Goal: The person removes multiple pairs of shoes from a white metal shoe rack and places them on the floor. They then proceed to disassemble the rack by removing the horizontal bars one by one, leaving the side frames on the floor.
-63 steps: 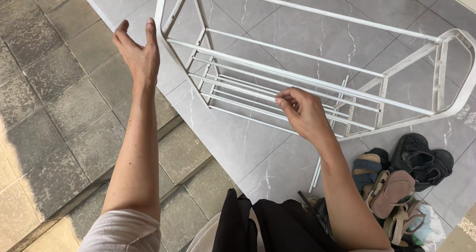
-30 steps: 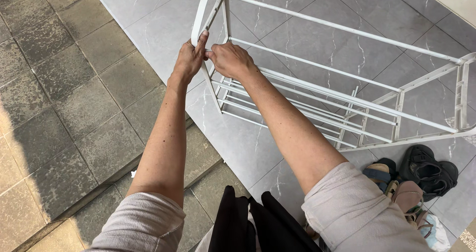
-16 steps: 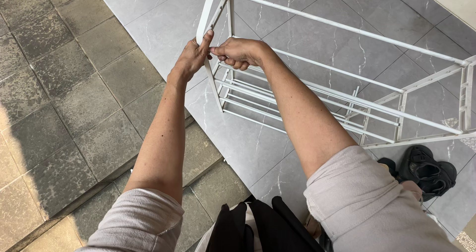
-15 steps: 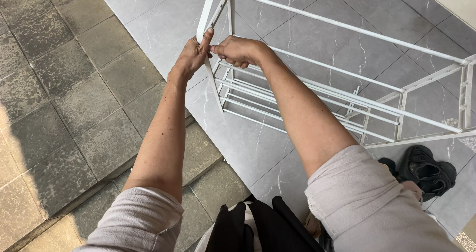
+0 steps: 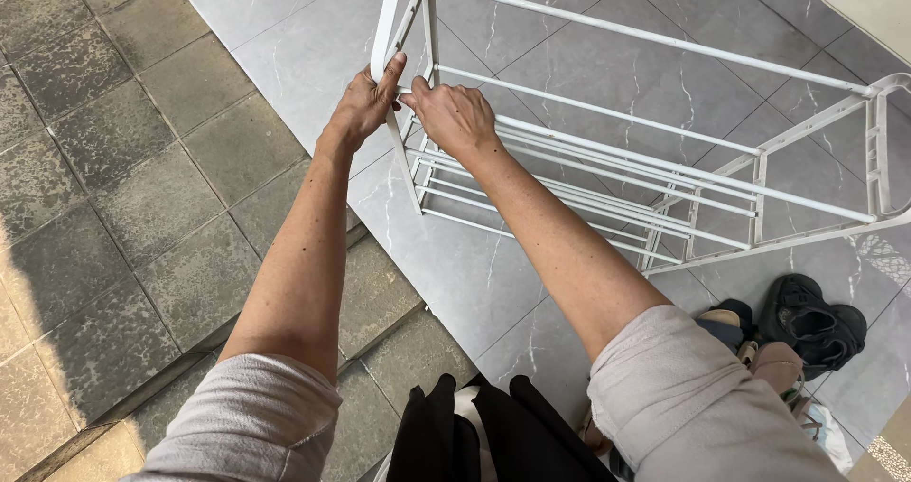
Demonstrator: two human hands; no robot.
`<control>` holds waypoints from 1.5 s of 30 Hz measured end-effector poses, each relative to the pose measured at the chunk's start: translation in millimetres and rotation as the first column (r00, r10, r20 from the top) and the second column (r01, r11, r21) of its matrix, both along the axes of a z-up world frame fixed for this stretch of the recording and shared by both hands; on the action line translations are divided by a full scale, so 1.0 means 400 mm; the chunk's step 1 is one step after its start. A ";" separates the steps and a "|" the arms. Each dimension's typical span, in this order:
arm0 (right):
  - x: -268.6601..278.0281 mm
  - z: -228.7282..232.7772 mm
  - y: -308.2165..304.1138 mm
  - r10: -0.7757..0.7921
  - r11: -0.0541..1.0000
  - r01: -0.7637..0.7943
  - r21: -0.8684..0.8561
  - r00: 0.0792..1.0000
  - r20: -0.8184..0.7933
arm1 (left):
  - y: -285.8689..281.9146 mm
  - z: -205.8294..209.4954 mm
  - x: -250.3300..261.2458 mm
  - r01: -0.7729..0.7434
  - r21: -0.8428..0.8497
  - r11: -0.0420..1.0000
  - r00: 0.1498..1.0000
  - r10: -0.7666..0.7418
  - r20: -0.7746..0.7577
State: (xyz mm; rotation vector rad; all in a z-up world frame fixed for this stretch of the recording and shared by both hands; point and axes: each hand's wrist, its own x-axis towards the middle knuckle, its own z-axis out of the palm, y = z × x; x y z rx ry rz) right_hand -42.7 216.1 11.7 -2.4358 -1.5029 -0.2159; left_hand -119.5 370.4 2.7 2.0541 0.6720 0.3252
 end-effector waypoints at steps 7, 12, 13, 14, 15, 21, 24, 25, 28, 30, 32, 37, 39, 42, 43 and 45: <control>0.123 0.053 -0.267 -0.185 0.930 0.163 0.329 0.982 0.038 | -0.023 0.041 -0.022 -0.167 0.217 0.962 0.984 0.150 0.093; 0.380 0.109 -0.915 -0.866 0.448 0.668 0.594 0.490 0.102 | 0.013 0.091 0.064 -0.266 0.469 0.842 0.961 0.198 0.191; 0.413 0.113 -1.016 -0.922 0.337 0.808 0.483 0.386 -0.002 | 0.004 0.094 0.088 -0.273 0.503 0.820 0.962 0.219 0.165; 0.440 0.103 -1.090 -0.961 0.215 0.913 0.348 0.261 -0.090 | -0.006 0.091 0.113 -0.277 0.536 0.797 0.961 0.240 0.139; 0.460 0.074 -1.133 -0.923 0.195 0.933 0.301 0.278 -0.264 | -0.018 0.079 0.131 -0.278 0.569 0.774 0.959 0.262 0.111; 0.479 0.033 -1.217 -0.841 0.220 0.923 0.316 0.343 -0.419 | 0.002 0.015 0.164 -0.433 0.655 0.619 0.900 0.259 0.350; 0.453 0.090 -1.196 -0.642 0.176 0.973 0.147 0.227 -0.732 | 0.026 0.006 0.162 -0.434 0.676 0.596 0.898 0.222 0.381; 0.449 0.103 -1.197 -0.540 0.171 0.983 0.065 0.149 -0.829 | 0.039 0.008 0.155 -0.413 0.691 0.594 0.907 0.193 0.375; 0.451 0.095 -1.209 -0.578 0.257 0.963 0.079 0.219 -0.786 | 0.055 0.012 0.146 -0.355 0.704 0.615 0.928 0.139 0.346; 0.468 0.083 -1.221 -0.555 0.291 0.954 0.071 0.228 -0.800 | 0.052 0.011 0.141 -0.326 0.667 0.670 0.940 0.156 0.303; 0.484 0.069 -1.225 -0.529 0.319 0.946 0.060 0.230 -0.816 | 0.034 0.003 0.152 -0.361 0.698 0.618 0.920 0.112 0.376; 0.477 0.067 -1.243 -0.811 0.463 0.805 0.372 0.554 -0.189 | 0.004 0.038 0.117 -0.320 0.578 0.750 0.912 0.079 0.403; 0.413 0.073 -1.199 -0.733 0.672 0.499 0.547 0.552 0.397 | -0.016 0.068 0.097 -0.288 0.454 0.843 0.924 0.121 0.362; 0.282 0.081 -1.020 -0.593 0.707 0.513 0.487 0.805 0.014 | -0.050 0.084 0.037 -0.335 0.229 0.914 0.905 0.245 0.348; 0.247 0.079 -0.942 -0.501 0.785 0.523 0.331 0.851 -0.157 | -0.067 0.075 0.020 -0.350 0.177 0.920 0.894 0.272 0.355; 0.171 0.048 -0.770 -0.333 0.935 0.341 0.096 0.939 -0.085 | -0.099 0.041 -0.009 -0.362 0.111 0.926 0.907 0.322 0.271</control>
